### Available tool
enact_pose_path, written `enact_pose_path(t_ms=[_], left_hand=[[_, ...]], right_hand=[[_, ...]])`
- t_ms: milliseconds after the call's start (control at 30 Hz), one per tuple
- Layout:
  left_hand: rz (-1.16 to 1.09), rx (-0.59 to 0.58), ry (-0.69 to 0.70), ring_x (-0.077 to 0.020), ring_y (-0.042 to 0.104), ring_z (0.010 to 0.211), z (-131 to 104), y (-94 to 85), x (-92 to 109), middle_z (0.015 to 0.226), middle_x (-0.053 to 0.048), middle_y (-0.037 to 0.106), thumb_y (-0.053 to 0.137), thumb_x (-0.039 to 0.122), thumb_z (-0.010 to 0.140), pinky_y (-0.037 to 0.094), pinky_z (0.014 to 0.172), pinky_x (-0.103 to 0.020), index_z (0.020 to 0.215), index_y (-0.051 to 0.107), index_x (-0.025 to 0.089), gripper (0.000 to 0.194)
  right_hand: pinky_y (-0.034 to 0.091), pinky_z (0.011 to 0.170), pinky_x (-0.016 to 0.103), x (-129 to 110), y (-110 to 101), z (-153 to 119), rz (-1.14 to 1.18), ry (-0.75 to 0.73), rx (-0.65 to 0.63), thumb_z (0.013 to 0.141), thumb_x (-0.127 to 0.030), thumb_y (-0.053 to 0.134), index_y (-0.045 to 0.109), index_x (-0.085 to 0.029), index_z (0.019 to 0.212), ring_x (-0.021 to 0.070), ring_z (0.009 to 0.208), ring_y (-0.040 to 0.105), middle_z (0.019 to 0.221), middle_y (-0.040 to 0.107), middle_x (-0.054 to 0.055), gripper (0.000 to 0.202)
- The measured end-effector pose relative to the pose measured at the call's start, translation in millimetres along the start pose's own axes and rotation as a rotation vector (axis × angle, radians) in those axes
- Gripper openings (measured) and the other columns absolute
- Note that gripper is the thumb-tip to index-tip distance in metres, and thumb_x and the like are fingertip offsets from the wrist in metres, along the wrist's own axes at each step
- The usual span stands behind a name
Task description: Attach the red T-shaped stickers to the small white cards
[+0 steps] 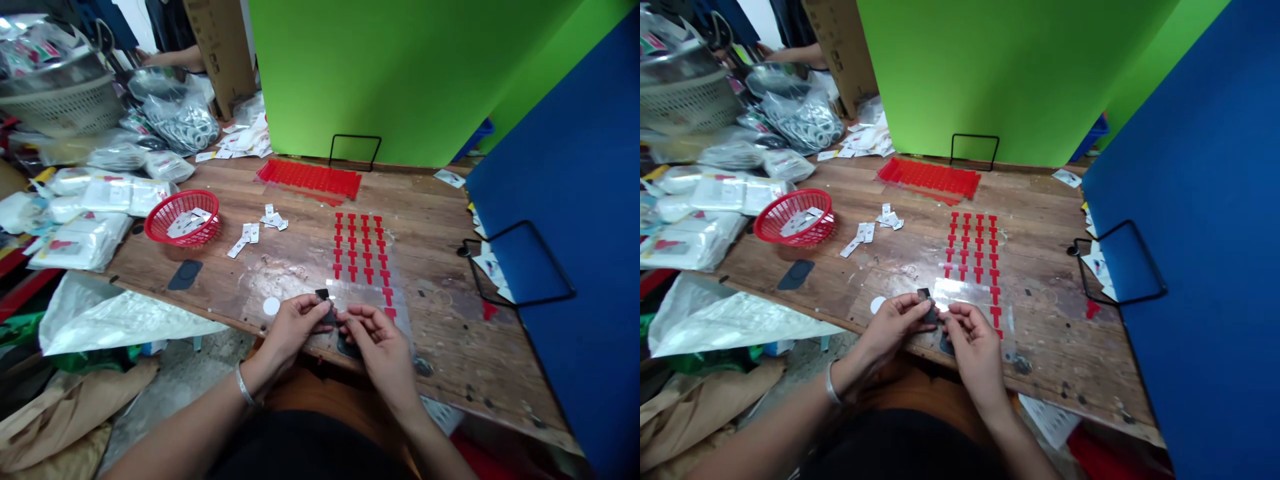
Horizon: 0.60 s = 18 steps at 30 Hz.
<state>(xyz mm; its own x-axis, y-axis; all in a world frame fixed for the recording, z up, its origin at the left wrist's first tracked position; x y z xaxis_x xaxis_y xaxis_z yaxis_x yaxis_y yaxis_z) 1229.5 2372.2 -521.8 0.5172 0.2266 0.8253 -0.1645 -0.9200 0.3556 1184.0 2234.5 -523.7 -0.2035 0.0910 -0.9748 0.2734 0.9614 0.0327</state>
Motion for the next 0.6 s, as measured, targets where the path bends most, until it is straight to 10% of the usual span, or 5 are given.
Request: enact_pose_path(t_ms=[267,600], left_hand=[[0.095,-0.073,-0.071,-0.0127,0.063,0.06,1,4.1,4,0.067,-0.002,0.064,0.078,0.048,0.058,0.055,0.059,-0.024,0.08,0.059,0.01,0.047],[0.164,-0.141,-0.151,-0.0133,0.063,0.055,10,34.6,-20,0.06,0.0,0.063,0.075,0.038,0.064,0.055,0.059,-0.027,0.08,0.059,0.012,0.034]], right_hand=[[0.046,0.052,0.027,-5,-87,10,-0.382,-0.084,0.137,0.074,-0.042,0.062,0.064,-0.018,0.083,0.0154,0.056,0.056,0.069,0.065,0.003,0.026],[0.044,0.066,0.029,-10,-80,12,-0.901,-0.24,-0.046,0.074,-0.022,0.052,0.062,-0.02,0.07,0.0185,0.071,0.058,0.075,0.06,0.005,0.012]])
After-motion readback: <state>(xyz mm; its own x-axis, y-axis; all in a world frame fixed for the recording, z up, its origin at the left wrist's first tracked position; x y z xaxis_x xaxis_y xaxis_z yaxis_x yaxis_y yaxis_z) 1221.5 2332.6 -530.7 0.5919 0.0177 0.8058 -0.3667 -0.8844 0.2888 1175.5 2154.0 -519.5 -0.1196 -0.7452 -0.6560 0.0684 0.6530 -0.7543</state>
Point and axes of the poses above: each hand's wrist, its own z-axis towards the middle knuckle, its own y-axis out of the palm, x = y × z, the point moved 2 cm from there along z, towards the middle knuckle
